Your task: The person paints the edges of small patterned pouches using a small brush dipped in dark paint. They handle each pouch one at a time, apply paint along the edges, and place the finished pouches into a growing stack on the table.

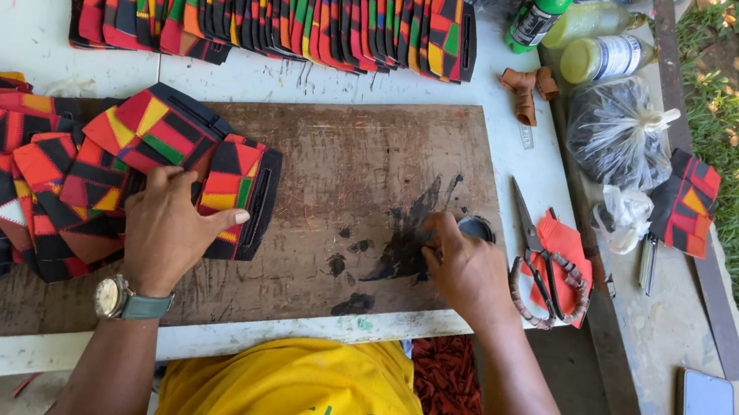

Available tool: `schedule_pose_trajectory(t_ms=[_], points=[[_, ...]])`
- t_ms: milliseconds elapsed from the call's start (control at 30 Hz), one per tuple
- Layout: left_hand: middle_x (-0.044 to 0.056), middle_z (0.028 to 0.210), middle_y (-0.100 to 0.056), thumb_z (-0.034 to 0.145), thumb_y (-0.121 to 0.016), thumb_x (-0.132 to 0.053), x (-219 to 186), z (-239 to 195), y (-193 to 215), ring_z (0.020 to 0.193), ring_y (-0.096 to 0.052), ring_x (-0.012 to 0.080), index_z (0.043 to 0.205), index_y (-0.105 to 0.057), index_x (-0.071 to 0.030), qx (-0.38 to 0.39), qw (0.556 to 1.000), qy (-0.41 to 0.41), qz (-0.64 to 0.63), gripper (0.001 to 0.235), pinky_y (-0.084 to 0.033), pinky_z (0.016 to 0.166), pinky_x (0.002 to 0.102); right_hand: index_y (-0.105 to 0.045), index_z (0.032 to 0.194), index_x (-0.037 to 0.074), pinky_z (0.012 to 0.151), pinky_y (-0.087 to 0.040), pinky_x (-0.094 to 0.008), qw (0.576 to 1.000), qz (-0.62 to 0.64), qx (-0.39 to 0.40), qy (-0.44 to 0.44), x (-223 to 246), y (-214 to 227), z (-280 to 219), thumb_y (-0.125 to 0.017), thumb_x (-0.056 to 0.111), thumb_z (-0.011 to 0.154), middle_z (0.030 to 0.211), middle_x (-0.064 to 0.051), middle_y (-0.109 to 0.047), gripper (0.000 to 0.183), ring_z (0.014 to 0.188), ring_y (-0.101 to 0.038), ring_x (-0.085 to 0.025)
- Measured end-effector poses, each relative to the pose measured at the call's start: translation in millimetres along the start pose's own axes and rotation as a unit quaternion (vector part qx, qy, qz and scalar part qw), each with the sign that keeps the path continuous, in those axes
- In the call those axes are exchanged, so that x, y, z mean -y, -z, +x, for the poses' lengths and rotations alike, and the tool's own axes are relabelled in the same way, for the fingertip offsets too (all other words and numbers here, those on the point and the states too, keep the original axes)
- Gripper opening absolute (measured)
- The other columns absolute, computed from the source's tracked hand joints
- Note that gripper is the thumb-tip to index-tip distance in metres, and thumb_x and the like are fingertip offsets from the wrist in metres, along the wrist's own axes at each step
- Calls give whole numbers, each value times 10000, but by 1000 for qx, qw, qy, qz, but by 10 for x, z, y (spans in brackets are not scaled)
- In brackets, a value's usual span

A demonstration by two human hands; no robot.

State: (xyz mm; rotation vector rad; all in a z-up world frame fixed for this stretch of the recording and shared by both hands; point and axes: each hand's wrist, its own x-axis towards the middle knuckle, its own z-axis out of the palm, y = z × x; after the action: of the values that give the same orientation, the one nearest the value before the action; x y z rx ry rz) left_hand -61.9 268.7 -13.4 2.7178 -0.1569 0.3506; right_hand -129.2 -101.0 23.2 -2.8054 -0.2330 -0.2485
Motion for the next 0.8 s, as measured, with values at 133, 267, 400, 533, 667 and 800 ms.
schedule_pose_trajectory(t_ms=[133,267,400,533,667,800], points=[[221,1169,-670,673,-931,-451,-83,32,36,1020,-669,380,1098,-697,55,17,1000,7,-9,701,-537,903,501,-607,1090,149,584,-587,-375,995,73,-65,-5,-112,210,-48,-788,165,845,850,-27,-782,306,691,-767,-239],[223,1100,-668,670,-941,-332,-136,59,48,1034,-650,413,1128,-616,40,14,996,32,-82,674,-535,886,502,-588,1130,110,566,-555,-416,996,14,-66,-58,-359,508,-13,-774,147,830,851,-41,-772,356,690,-744,-277],[218,1075,-668,677,-940,-288,-191,101,90,1024,-648,413,1114,-591,27,17,995,37,-86,642,-533,883,501,-581,1156,116,561,-526,-463,999,-38,13,-24,-457,504,129,-737,159,867,739,-83,-744,331,660,-720,-326],[221,1106,-658,681,-933,-276,-206,59,94,1018,-647,413,1108,-601,10,-3,996,40,-80,612,-537,874,501,-563,1151,113,569,-507,-503,997,-69,42,13,-558,355,185,-693,160,894,667,-147,-702,291,642,-698,-369],[209,1137,-657,689,-921,-238,-229,41,41,1023,-640,421,1112,-615,-11,-39,999,-5,-34,569,-532,869,502,-560,1161,119,555,-515,-500,996,-69,26,43,-668,206,234,-590,66,943,693,-139,-710,226,638,-705,-359],[175,1073,-704,773,-866,-196,-193,72,-69,1033,-690,372,1144,-603,-23,18,990,86,-109,487,-562,856,429,-559,1150,113,576,-516,-503,997,-59,17,41,-648,209,224,-614,78,904,720,-142,-722,254,653,-700,-367]])
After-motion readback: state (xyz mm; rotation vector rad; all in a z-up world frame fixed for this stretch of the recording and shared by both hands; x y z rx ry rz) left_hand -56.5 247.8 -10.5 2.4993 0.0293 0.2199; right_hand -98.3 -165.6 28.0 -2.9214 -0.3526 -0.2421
